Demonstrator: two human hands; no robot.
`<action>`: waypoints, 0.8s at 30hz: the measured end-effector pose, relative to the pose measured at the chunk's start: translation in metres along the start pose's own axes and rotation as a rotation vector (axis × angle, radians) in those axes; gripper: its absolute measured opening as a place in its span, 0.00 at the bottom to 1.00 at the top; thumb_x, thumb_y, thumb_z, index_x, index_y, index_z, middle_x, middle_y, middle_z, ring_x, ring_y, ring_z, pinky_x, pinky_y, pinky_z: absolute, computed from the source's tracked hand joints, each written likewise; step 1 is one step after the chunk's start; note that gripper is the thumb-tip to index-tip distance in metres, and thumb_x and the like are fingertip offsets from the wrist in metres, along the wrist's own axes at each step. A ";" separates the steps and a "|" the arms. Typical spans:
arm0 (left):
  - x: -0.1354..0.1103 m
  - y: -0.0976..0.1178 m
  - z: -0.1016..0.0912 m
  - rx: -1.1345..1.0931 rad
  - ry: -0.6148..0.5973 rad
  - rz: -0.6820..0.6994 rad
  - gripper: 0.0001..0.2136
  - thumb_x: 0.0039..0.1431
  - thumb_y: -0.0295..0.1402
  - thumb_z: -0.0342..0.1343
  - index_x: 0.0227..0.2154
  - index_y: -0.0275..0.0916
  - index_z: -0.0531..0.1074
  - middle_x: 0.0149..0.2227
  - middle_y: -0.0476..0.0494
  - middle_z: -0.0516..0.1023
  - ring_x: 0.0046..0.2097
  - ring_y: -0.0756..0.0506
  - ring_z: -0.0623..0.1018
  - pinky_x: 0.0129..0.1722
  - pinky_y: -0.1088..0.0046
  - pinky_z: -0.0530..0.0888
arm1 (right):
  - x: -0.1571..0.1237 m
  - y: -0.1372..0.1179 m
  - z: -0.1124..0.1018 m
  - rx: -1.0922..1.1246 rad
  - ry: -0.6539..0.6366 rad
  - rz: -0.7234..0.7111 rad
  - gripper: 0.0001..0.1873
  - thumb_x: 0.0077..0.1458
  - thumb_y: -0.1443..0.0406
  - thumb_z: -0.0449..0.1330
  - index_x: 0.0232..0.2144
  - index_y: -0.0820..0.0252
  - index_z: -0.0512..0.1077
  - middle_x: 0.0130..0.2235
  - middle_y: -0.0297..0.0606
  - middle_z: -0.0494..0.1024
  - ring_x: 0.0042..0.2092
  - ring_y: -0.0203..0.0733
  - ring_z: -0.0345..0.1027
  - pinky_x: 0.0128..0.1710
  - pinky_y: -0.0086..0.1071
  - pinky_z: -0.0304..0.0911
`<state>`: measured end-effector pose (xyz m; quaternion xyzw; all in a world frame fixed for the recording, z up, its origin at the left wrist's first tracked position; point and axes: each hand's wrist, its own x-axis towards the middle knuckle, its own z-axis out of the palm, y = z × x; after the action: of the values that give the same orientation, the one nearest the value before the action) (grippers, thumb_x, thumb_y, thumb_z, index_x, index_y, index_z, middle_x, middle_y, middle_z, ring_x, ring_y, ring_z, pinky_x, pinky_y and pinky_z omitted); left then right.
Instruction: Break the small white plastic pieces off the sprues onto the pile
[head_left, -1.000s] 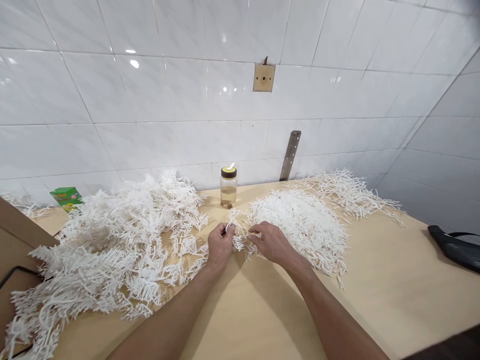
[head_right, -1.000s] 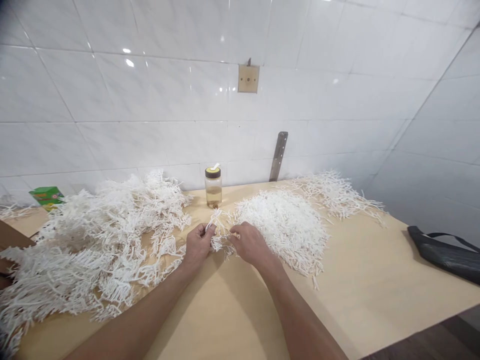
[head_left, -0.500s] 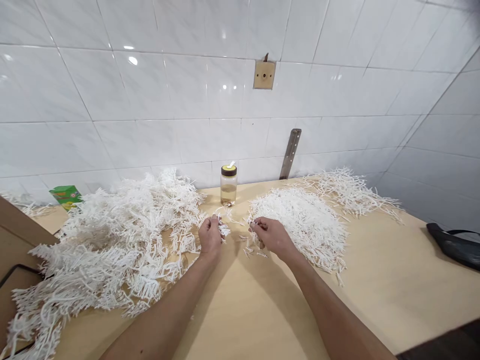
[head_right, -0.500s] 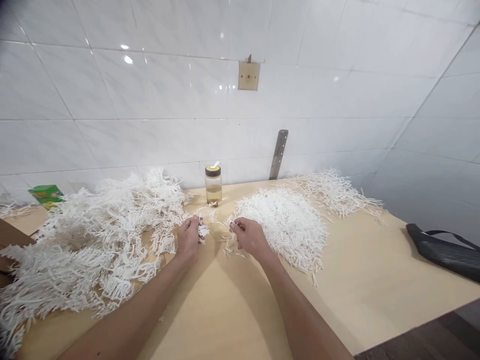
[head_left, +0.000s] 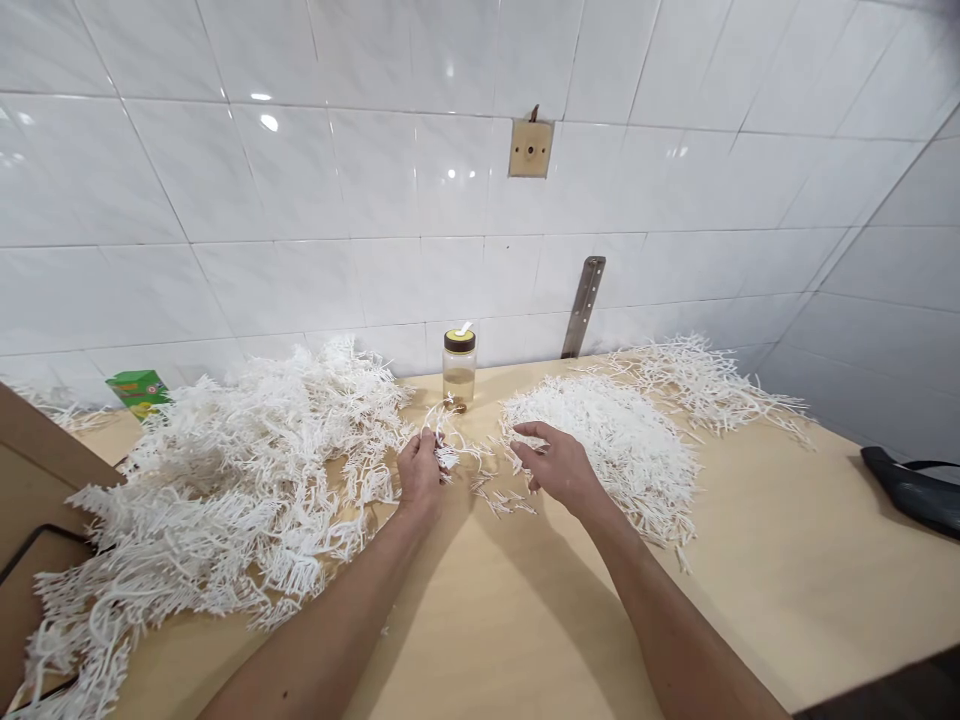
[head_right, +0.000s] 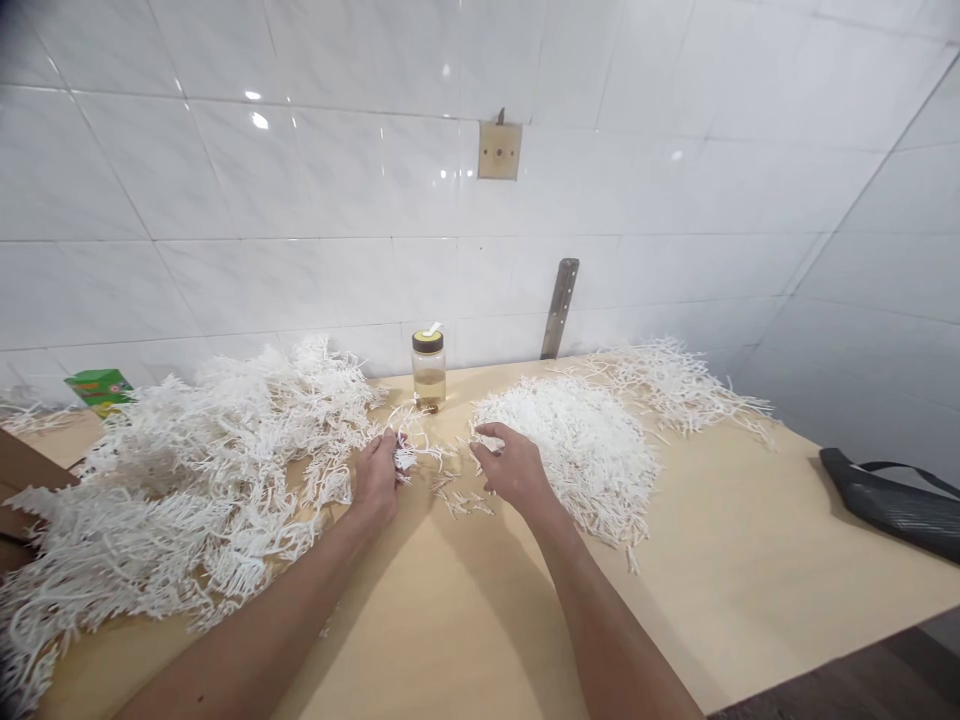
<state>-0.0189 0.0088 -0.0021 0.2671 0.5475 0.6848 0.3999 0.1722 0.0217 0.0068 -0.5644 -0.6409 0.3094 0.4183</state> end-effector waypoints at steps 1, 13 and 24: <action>0.000 0.000 0.000 -0.004 -0.002 -0.006 0.16 0.51 0.46 0.59 0.23 0.37 0.72 0.20 0.53 0.68 0.21 0.53 0.65 0.23 0.76 0.62 | -0.001 0.000 0.002 -0.119 0.035 -0.056 0.17 0.53 0.59 0.60 0.45 0.58 0.75 0.35 0.39 0.79 0.26 0.39 0.71 0.32 0.37 0.70; 0.006 -0.005 0.001 -0.091 -0.035 -0.059 0.16 0.50 0.46 0.60 0.27 0.36 0.73 0.23 0.50 0.70 0.22 0.52 0.68 0.23 0.76 0.65 | -0.014 -0.011 0.021 -0.372 0.009 -0.412 0.10 0.61 0.63 0.53 0.35 0.58 0.74 0.37 0.40 0.80 0.35 0.41 0.73 0.39 0.34 0.63; -0.008 -0.004 0.006 -0.010 -0.280 -0.103 0.25 0.50 0.56 0.58 0.37 0.36 0.76 0.23 0.50 0.71 0.22 0.52 0.67 0.22 0.76 0.63 | -0.023 -0.020 0.038 0.279 -0.365 0.069 0.27 0.59 0.42 0.50 0.35 0.60 0.68 0.23 0.30 0.70 0.17 0.32 0.62 0.15 0.25 0.54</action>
<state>-0.0082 0.0056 -0.0040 0.3294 0.4960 0.6222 0.5083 0.1300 -0.0018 0.0027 -0.4575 -0.6373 0.5060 0.3586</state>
